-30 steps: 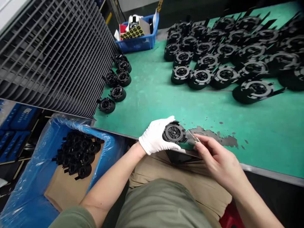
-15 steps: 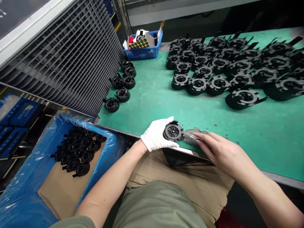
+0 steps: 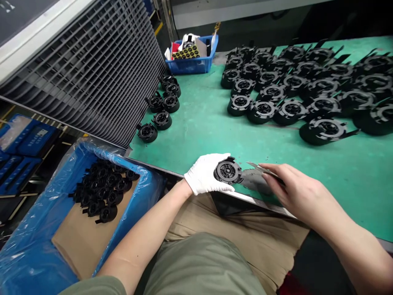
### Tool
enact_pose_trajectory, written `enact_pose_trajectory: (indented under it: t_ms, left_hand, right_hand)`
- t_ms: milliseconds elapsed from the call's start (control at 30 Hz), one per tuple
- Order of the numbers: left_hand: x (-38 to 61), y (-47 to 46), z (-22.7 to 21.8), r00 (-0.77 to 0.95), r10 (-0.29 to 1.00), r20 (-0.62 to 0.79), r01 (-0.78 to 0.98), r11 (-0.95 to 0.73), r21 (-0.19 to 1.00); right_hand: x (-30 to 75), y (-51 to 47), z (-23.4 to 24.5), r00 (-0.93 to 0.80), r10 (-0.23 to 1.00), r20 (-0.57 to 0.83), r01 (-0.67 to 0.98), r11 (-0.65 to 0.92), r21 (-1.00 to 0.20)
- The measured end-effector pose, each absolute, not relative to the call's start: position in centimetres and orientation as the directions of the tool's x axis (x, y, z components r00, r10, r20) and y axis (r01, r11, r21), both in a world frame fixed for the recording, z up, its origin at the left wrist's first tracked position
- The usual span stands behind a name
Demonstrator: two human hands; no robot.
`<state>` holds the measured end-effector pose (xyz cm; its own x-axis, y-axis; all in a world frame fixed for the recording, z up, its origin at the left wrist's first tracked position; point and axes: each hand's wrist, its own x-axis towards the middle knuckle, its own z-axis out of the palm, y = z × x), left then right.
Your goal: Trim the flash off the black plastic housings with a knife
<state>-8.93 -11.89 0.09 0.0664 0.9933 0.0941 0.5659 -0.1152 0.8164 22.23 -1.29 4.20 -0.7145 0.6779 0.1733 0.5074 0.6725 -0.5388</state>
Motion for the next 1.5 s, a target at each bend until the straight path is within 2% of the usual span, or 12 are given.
enact_pose_trajectory:
  t_ms: [100,233,400,533,700,867,1233,1367,1500]
  left_hand:
    - [-9.0,-11.8,0.0,0.068,0.993,0.097,0.554,-0.119,0.824]
    - [-9.2,-11.7,0.5,0.033,0.998,0.056,0.516,-0.065,0.854]
    - [-7.4,-13.0,2.1,-0.044,0.997,-0.061,0.304,0.071,0.95]
    - [-4.8,-14.8,2.9,-0.158,0.985,-0.064,0.139,0.086,0.987]
    - [-3.9,-15.6,4.0,-0.133,0.99,-0.051,0.128,0.068,0.989]
    - [-4.3,-15.7,5.0,-0.093,0.994,-0.063,0.139,0.075,0.987]
    - [-3.4,-16.6,6.5,0.011,0.981,-0.191,0.063,0.19,0.98]
    - [-3.2,-17.7,5.9,-0.056,0.997,-0.062,0.241,0.074,0.968]
    - [-3.2,-18.2,5.4,-0.041,0.991,0.124,0.431,-0.095,0.897]
  right_hand:
    - [21.7,-2.3,4.0,-0.668,0.732,0.136,0.501,0.577,-0.645]
    - [20.0,-4.6,3.7,-0.637,0.771,0.008,0.453,0.382,-0.805]
    - [17.9,-6.0,4.3,-0.553,0.813,-0.184,0.357,0.032,-0.934]
    - [17.3,-6.7,5.5,-0.529,0.786,-0.322,0.199,-0.254,-0.947]
    - [17.5,-7.9,6.4,-0.543,0.734,-0.407,0.062,-0.449,-0.891]
    - [17.9,-8.5,6.7,-0.534,0.738,-0.412,-0.016,-0.496,-0.868]
    - [18.8,-9.2,7.2,-0.488,0.799,-0.353,-0.015,-0.411,-0.911]
    - [18.9,-10.1,7.1,-0.45,0.831,-0.328,-0.034,-0.383,-0.923]
    - [19.0,-10.8,6.7,-0.427,0.845,-0.322,-0.055,-0.38,-0.923]
